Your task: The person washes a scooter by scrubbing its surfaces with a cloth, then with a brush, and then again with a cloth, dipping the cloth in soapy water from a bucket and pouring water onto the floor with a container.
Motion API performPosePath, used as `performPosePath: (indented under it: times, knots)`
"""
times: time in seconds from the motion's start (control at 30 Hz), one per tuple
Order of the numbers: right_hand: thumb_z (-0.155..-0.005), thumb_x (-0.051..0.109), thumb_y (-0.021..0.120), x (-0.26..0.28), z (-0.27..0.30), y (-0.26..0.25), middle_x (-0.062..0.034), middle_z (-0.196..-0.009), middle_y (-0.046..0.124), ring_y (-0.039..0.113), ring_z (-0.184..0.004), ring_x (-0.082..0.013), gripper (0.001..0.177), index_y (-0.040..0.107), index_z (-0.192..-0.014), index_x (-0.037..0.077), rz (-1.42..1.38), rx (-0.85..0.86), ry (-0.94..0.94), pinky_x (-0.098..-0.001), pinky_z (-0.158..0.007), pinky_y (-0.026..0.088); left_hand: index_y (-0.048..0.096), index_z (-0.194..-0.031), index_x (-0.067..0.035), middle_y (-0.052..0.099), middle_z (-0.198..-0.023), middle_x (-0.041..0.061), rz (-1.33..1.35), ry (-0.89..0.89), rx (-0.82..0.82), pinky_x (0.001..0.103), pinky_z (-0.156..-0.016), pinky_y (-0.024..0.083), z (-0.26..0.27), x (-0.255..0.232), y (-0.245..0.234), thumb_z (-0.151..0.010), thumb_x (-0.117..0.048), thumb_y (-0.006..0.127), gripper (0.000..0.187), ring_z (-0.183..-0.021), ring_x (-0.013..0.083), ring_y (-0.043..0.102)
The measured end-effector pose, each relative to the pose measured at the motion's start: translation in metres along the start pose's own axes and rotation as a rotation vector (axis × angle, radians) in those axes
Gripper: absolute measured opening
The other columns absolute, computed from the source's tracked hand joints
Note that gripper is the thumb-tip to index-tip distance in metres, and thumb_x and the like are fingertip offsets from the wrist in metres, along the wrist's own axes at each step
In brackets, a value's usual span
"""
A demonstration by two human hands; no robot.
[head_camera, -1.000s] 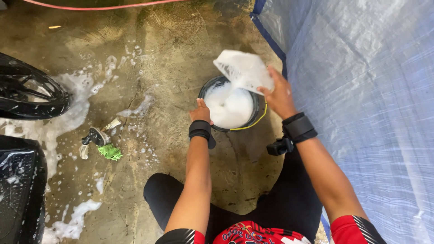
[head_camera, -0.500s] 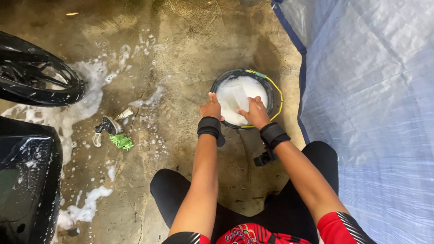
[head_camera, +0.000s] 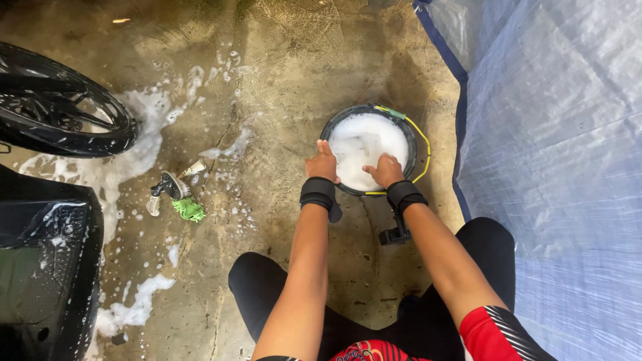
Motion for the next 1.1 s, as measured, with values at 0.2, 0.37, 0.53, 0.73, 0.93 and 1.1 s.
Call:
performPosePath:
  times: [0.2, 0.37, 0.53, 0.73, 0.93, 1.1]
  knots:
    - [-0.092, 0.022, 0.067, -0.105, -0.066, 0.077, -0.0349, -0.100, 0.069, 0.064, -0.097, -0.0509, 0.031, 0.067, -0.096, -0.009, -0.193, -0.193, -0.021, -0.0539, -0.085, 0.052, 0.006, -0.161, 0.002, 0.014, -0.170, 0.016, -0.031, 0.022, -0.049, 0.055, -0.112, 0.040, -0.013, 0.005, 0.018, -0.067, -0.037, 0.098, 0.137, -0.122, 0.0336, 0.064]
    - [-0.089, 0.008, 0.054, -0.071, -0.040, 0.019, -0.0222, -0.089, 0.070, 0.067, -0.074, -0.0348, 0.023, 0.064, -0.098, -0.010, -0.601, -0.012, 0.293, -0.0479, -0.061, 0.051, 0.008, -0.161, 0.000, 0.015, -0.172, 0.014, 0.016, 0.017, -0.035, 0.055, -0.111, 0.041, 0.001, 0.004, 0.003, -0.067, -0.037, 0.097, 0.135, -0.119, 0.0327, 0.067]
    - [-0.090, 0.003, 0.060, -0.105, -0.047, 0.040, -0.0148, -0.084, 0.068, 0.068, -0.072, -0.0267, 0.009, 0.064, -0.094, -0.004, -1.222, 0.230, 0.324, -0.0423, -0.058, 0.050, 0.008, -0.162, -0.001, 0.013, -0.175, 0.011, 0.055, 0.028, -0.031, 0.057, -0.112, 0.041, 0.004, 0.006, -0.002, -0.072, -0.036, 0.094, 0.130, -0.111, 0.0326, 0.071]
    - [-0.090, -0.003, 0.052, -0.086, -0.027, 0.022, -0.0167, -0.082, 0.066, 0.077, -0.082, -0.0337, 0.009, 0.058, -0.084, -0.006, -1.461, 0.245, 0.381, -0.0547, -0.068, 0.063, -0.002, -0.163, -0.004, 0.006, -0.174, 0.007, 0.015, 0.004, 0.044, 0.058, -0.112, 0.040, 0.003, 0.006, 0.004, -0.077, -0.037, 0.092, 0.132, -0.111, 0.0323, 0.069]
    - [-0.092, -0.001, 0.051, -0.113, -0.049, 0.026, -0.0111, -0.082, 0.062, 0.062, -0.069, -0.0257, 0.011, 0.061, -0.088, -0.001, -1.274, 0.121, 0.277, -0.0426, -0.058, 0.054, 0.002, -0.163, -0.002, 0.010, -0.173, 0.010, 0.037, 0.021, -0.036, 0.058, -0.111, 0.040, -0.003, 0.009, 0.010, -0.072, -0.035, 0.096, 0.135, -0.118, 0.0322, 0.066]
    - [-0.089, 0.004, 0.056, -0.102, -0.027, -0.014, -0.0099, -0.074, 0.060, 0.060, -0.061, -0.0236, 0.014, 0.067, -0.083, -0.002, -1.152, 0.138, 0.271, -0.0376, -0.057, 0.057, 0.013, -0.160, -0.004, 0.021, -0.169, 0.010, 0.083, 0.074, -0.148, 0.056, -0.102, 0.047, 0.002, 0.016, 0.008, -0.064, -0.041, 0.098, 0.133, -0.125, 0.0341, 0.061]
Point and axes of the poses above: each hand's wrist, its own z-axis away from the middle knuckle, its own y-axis out of the palm, x = y × z, the point moved 3 cm from there along -z, towards the middle knuckle
